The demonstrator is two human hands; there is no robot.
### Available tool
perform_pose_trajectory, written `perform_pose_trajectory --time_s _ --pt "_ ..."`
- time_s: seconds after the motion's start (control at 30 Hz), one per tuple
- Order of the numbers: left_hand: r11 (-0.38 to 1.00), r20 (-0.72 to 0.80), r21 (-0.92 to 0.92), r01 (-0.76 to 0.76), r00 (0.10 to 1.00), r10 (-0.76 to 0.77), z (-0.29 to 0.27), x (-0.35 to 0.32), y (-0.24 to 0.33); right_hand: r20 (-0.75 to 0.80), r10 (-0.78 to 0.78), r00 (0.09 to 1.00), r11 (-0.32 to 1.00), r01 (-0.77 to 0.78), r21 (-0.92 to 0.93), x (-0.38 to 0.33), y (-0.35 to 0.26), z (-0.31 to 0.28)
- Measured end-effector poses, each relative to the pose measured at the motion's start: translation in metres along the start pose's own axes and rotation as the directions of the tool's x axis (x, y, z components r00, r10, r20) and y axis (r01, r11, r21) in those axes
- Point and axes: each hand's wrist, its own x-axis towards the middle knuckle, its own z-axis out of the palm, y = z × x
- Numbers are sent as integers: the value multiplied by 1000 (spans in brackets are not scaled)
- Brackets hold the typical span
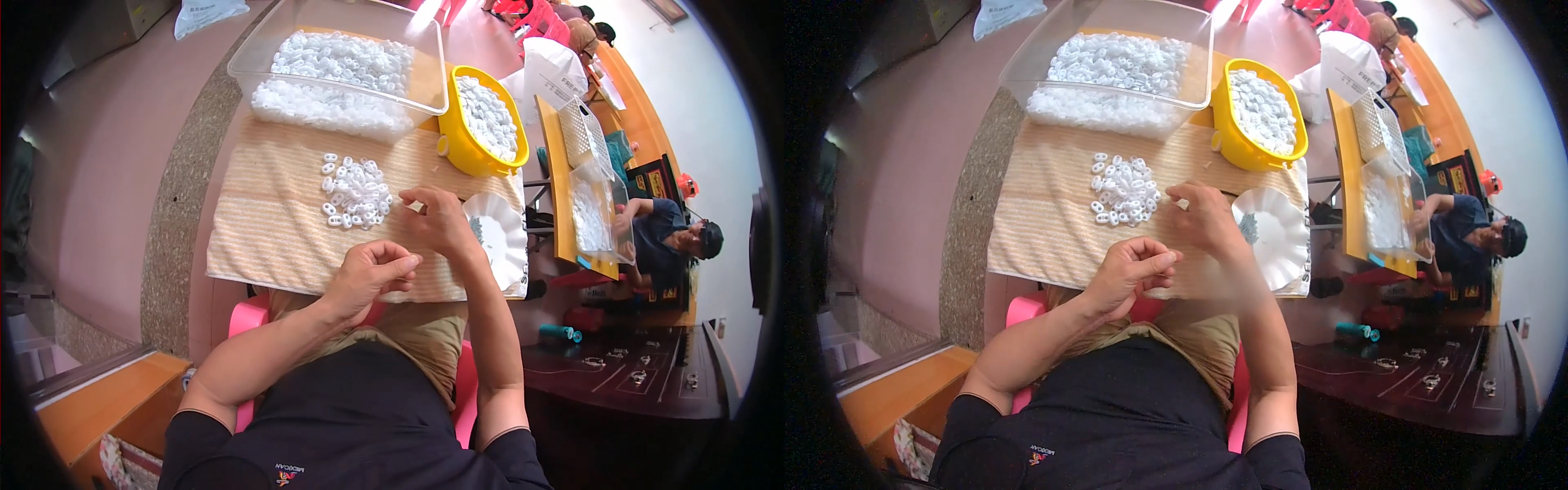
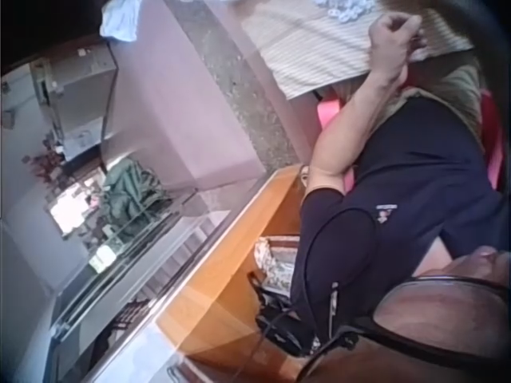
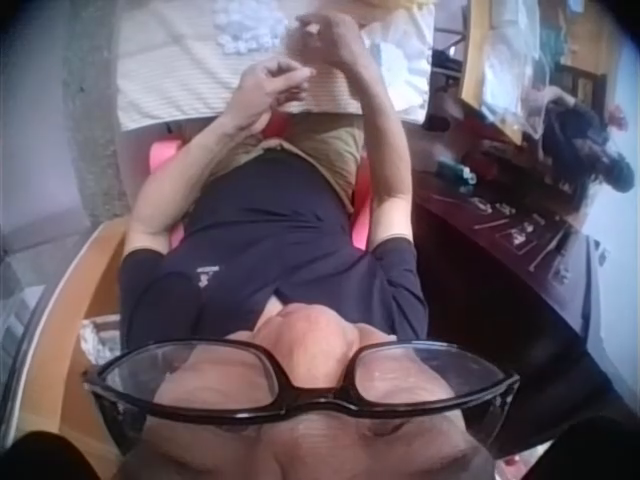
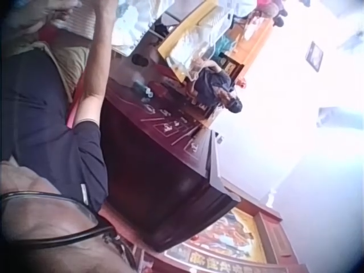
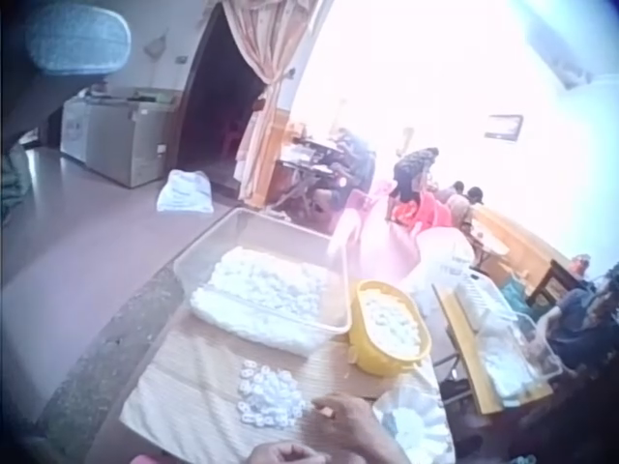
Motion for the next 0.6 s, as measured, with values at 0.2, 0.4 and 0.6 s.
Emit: perform_pose_trajectory --time_s 0.2,0.4,0.6 --pt "1000 2 -11 -25 1000 25 -4 2 -2 43 -65 997 993 68 -98 14 -10 13" --pt "999 0 -27 -36 999 36 -5 3 -2 65 -9 998 997 14 -82 14 -9 17" --pt "999 -24 -18 -38 999 38 -6 3 -4 10 2 1000 996 -1 -89 7 -8 17"
